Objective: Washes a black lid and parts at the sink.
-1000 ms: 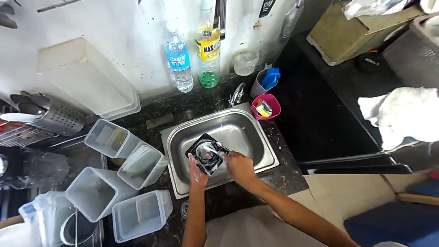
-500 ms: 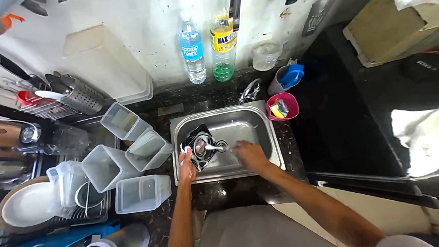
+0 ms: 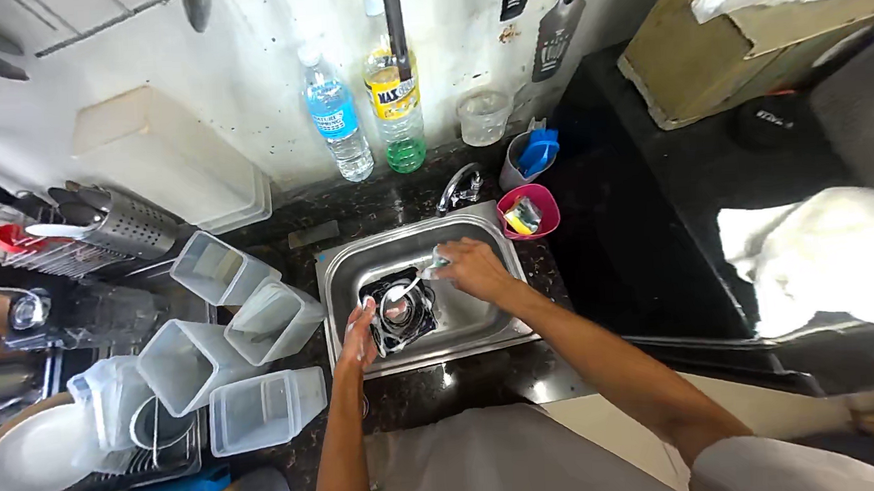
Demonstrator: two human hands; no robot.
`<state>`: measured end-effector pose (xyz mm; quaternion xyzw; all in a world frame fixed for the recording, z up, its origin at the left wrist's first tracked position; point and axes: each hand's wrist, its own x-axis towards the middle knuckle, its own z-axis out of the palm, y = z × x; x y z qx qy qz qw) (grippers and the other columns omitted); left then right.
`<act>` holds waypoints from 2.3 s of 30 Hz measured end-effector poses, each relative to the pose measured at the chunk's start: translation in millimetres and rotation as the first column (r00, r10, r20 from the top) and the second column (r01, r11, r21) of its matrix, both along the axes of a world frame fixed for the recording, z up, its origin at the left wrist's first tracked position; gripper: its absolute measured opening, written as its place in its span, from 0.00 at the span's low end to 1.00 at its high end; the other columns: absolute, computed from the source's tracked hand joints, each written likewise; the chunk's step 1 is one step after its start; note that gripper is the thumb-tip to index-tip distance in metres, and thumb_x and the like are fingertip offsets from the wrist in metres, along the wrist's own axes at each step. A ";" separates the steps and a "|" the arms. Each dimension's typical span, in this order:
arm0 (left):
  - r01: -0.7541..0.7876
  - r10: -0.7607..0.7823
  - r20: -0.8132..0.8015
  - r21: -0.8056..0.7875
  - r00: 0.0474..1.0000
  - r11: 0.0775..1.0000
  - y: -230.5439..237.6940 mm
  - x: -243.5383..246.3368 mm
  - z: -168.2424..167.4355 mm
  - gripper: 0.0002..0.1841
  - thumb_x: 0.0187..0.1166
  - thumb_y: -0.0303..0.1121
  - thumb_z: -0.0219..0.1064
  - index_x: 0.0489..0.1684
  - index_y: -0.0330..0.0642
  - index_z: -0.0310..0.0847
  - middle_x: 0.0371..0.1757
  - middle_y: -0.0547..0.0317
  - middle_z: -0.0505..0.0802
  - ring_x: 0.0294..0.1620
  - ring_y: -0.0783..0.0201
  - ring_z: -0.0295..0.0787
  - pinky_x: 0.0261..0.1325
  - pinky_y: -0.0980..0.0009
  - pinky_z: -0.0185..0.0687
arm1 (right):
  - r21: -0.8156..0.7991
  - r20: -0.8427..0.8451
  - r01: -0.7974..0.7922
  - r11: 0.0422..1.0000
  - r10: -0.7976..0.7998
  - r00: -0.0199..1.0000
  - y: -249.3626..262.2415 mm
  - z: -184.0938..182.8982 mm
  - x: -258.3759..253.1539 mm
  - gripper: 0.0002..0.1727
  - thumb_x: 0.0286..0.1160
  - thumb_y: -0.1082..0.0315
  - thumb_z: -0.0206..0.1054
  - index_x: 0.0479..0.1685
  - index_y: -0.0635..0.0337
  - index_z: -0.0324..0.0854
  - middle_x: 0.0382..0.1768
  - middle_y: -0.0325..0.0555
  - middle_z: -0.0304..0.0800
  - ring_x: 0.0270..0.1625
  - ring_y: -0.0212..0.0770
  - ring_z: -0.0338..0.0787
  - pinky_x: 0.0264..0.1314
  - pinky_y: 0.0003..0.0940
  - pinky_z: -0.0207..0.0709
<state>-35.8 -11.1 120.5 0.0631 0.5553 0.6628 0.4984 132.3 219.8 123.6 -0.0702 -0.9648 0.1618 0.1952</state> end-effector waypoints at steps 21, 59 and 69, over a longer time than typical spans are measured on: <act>-0.036 -0.026 -0.557 -0.100 0.830 0.994 23.5 27.9 -23.8 0.22 0.88 0.33 0.54 0.73 0.25 0.70 0.60 0.45 0.87 0.59 0.66 0.85 0.68 0.67 0.80 | -0.771 0.480 0.449 0.452 -0.052 0.876 -139.2 15.5 38.8 0.24 0.88 0.65 0.54 0.80 0.56 0.76 0.60 0.58 0.91 0.61 0.54 0.91 0.69 0.58 0.80; -0.130 0.153 -0.418 0.084 0.895 0.988 6.3 52.2 -26.7 0.31 0.68 0.20 0.69 0.74 0.22 0.65 0.63 0.42 0.89 0.63 0.60 0.89 0.70 0.63 0.85 | -0.666 0.219 0.308 0.680 -0.217 0.951 -82.4 -30.6 35.0 0.20 0.81 0.68 0.60 0.68 0.54 0.88 0.54 0.55 0.96 0.57 0.57 0.94 0.63 0.63 0.83; -0.214 0.239 -0.424 0.107 0.873 0.971 3.9 72.5 -25.0 0.39 0.66 0.24 0.75 0.79 0.24 0.58 0.66 0.44 0.85 0.65 0.63 0.86 0.71 0.65 0.83 | -0.842 0.501 0.396 -0.366 -0.263 0.824 -86.8 -58.6 10.5 0.24 0.95 0.61 0.46 0.82 0.60 0.67 0.60 0.58 0.84 0.54 0.50 0.89 0.52 0.49 0.87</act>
